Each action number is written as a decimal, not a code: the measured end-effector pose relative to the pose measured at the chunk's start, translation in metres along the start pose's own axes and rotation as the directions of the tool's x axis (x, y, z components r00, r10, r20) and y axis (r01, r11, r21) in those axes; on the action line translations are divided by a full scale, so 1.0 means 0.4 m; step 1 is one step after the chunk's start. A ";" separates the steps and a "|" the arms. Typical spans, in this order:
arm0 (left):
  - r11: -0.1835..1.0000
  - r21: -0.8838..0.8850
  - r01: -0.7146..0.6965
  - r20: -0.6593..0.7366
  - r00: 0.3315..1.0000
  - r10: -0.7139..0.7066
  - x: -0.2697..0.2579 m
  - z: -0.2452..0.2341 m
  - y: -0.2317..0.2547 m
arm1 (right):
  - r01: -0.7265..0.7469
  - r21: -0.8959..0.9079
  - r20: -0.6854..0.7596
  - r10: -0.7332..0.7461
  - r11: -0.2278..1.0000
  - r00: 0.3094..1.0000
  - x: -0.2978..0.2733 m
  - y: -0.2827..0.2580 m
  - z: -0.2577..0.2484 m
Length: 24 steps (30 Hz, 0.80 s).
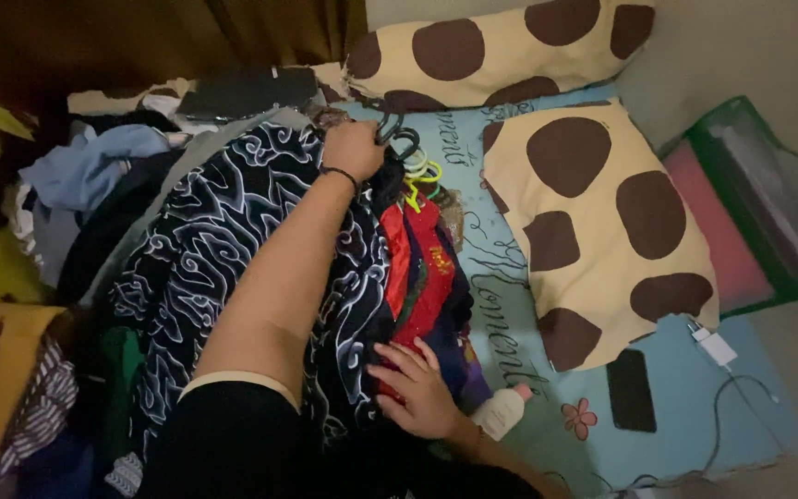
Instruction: The person takes clothes on hangers from a pile on a bed and hangs them inside a wardrobe. They handle several garments, including a grey shirt, a patterned black and white top, and a red and black jacket, placing each on the wardrobe rail.
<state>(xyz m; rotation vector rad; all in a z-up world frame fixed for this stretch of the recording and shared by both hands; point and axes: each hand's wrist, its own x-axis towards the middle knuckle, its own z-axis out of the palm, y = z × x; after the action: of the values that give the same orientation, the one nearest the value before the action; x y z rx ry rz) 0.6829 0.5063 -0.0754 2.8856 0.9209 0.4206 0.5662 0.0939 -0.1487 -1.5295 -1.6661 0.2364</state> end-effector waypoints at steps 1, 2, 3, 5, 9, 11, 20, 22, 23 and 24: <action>1.000 -0.008 -0.012 -0.059 0.998 0.012 0.001 0.006 -0.007 | 0.012 -0.010 0.001 -0.012 1.000 1.000 0.002 -0.003 -0.004; 1.000 -0.008 -0.011 -0.062 0.998 0.010 -0.013 -0.031 -0.004 | 0.015 -0.012 0.002 -0.015 1.000 1.000 -0.001 -0.002 -0.007; 0.997 -0.075 0.002 -0.049 0.999 -0.005 -0.028 -0.070 -0.001 | 0.010 -0.001 0.016 -0.010 1.000 1.000 -0.003 -0.003 -0.009; 0.990 -0.139 0.016 -0.043 0.999 -0.022 -0.065 -0.165 0.004 | 0.014 0.007 0.030 -0.015 1.000 0.999 0.003 -0.002 -0.015; 0.851 -0.501 0.160 -0.130 0.958 -0.257 -0.143 -0.245 -0.070 | -0.004 0.020 0.026 0.004 1.000 1.000 0.009 -0.013 -0.023; 0.836 -0.533 0.129 -0.272 0.910 -0.314 -0.188 -0.258 -0.129 | -0.002 0.010 0.033 0.002 1.000 0.999 0.007 -0.023 -0.026; 0.732 -0.605 -0.312 -0.660 0.711 -0.242 -0.457 -0.512 -0.287 | 0.017 0.007 0.033 -0.017 1.000 0.999 0.011 -0.032 -0.036; 0.765 -0.563 -0.314 -0.689 0.689 -0.224 -0.522 -0.566 -0.319 | 0.034 0.025 0.003 -0.034 0.999 0.999 0.009 -0.038 -0.041; 0.770 -0.559 -0.308 -0.693 0.684 -0.229 -0.567 -0.589 -0.339 | 0.043 0.030 0.010 -0.044 0.999 0.999 0.005 -0.039 -0.047; 0.842 -0.371 -0.391 -0.793 0.605 -0.068 -0.614 -0.612 -0.357 | 0.048 0.027 0.004 -0.048 0.998 0.999 -0.001 -0.043 -0.051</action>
<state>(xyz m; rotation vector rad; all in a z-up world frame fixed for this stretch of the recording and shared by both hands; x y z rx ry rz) 0.3422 0.4797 0.0790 2.2074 0.4340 1.7620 0.5673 0.0815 -0.1252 -1.4684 -1.6950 0.2357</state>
